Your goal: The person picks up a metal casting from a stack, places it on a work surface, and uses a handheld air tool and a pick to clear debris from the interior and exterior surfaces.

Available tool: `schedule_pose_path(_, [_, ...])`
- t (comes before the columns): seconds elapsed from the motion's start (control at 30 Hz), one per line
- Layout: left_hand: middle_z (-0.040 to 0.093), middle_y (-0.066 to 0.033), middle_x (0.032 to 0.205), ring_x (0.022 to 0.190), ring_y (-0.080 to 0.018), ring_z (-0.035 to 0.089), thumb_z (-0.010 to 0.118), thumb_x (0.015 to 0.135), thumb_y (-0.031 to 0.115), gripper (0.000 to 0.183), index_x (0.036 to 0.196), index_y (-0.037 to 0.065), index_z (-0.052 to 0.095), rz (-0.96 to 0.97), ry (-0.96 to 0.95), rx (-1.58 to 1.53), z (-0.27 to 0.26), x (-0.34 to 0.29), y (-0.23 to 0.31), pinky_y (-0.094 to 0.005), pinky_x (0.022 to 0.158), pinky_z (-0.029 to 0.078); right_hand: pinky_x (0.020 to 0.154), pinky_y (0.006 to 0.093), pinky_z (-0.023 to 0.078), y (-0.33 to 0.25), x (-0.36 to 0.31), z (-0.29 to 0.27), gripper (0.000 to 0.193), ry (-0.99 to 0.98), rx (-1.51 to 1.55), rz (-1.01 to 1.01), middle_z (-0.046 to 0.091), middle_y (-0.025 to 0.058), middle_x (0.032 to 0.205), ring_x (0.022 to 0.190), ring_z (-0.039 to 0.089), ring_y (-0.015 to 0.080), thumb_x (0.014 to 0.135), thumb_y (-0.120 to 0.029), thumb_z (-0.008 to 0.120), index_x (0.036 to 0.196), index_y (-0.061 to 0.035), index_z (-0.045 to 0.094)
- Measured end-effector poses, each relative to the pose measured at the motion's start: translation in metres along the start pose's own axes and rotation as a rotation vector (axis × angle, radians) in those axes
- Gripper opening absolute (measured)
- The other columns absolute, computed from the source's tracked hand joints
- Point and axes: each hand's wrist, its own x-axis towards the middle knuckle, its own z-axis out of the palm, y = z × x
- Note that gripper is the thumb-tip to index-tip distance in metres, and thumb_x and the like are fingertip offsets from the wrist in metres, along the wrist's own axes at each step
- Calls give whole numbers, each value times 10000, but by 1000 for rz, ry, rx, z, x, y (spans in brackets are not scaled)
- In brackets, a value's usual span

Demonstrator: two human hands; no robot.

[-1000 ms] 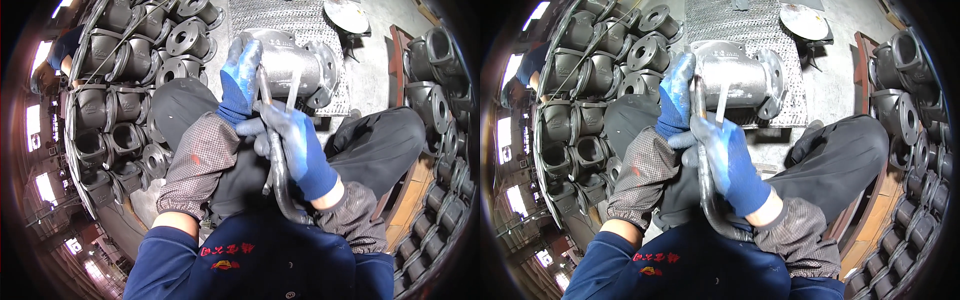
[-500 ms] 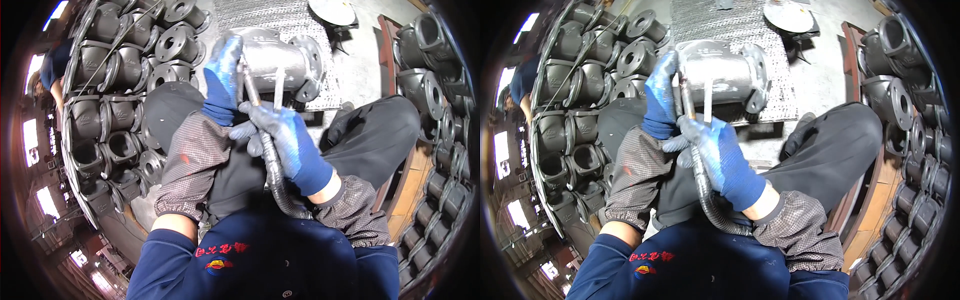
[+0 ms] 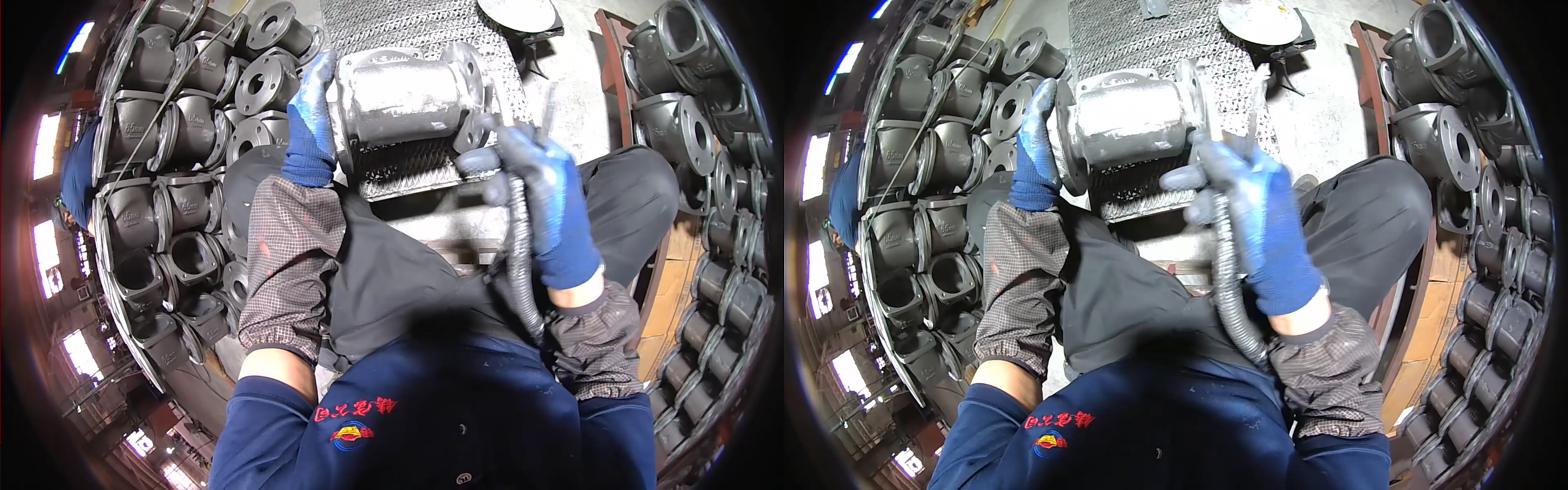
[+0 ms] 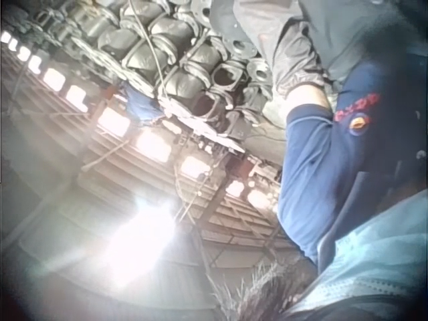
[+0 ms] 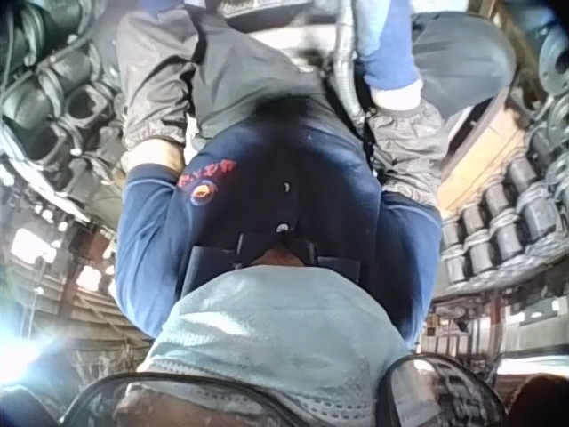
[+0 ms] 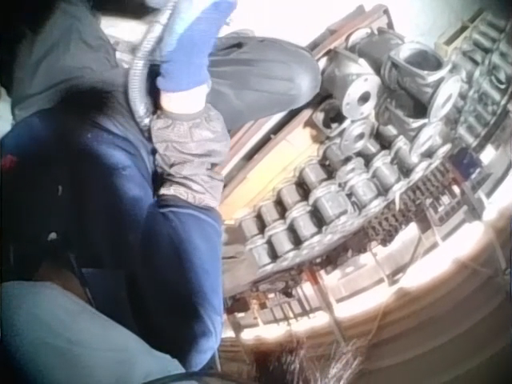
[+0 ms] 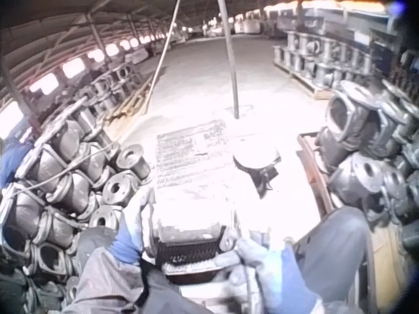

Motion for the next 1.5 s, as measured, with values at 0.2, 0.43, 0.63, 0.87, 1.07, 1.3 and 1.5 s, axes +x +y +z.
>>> schedule_pose_path(0.2, [513,-94,1242,1147,-180,489,448,938,313,433,1260,24,473,-1,14,85,17,-6,20,-307,999,376,418,180,377,-4,57,-46,372,208,-153,-138,679,119,828,497,521,67,871,-208,516,1128,61,514])
schedule_pose_path(0.43, [493,-177,1274,1187,-261,485,483,919,114,407,1308,11,428,988,-189,1042,-19,25,-6,-328,995,396,795,263,448,38,153,-46,350,122,-310,-115,611,131,1032,909,567,149,886,-203,507,1115,55,561])
schedule_pose_path(0.63, [456,-208,1300,1183,-301,481,413,942,95,415,1331,-38,358,852,-190,1154,-27,23,-4,-341,1017,377,744,279,494,63,186,-51,352,-93,-319,-165,628,107,941,827,609,149,951,-252,386,1039,25,584])
schedule_pose_path(0.87, [565,-94,1160,1062,-166,539,456,942,259,371,1208,10,527,16,25,32,-10,-3,13,-286,925,431,590,305,493,57,169,-46,300,-148,-476,-229,627,140,802,676,612,200,914,-181,399,947,53,584])
schedule_pose_path(1.07, [551,-123,1195,1082,-187,537,446,927,248,406,1242,-4,492,367,-139,516,-23,-16,17,-340,946,428,621,275,523,21,134,-29,311,-324,-382,-206,638,128,855,676,626,177,922,-215,408,979,39,578])
schedule_pose_path(1.3, [586,-88,1141,975,-185,593,464,918,237,341,1189,48,548,96,91,22,-13,22,22,-299,831,497,635,273,524,7,166,-20,299,-189,-309,-183,639,125,854,689,628,176,921,-210,417,980,35,578])
schedule_pose_path(1.5, [643,-78,981,857,-161,622,530,882,172,270,1114,50,595,78,12,-66,-4,37,23,-279,736,522,646,271,524,-4,194,-27,288,-131,-184,-140,639,122,853,700,630,175,920,-205,424,981,31,577])
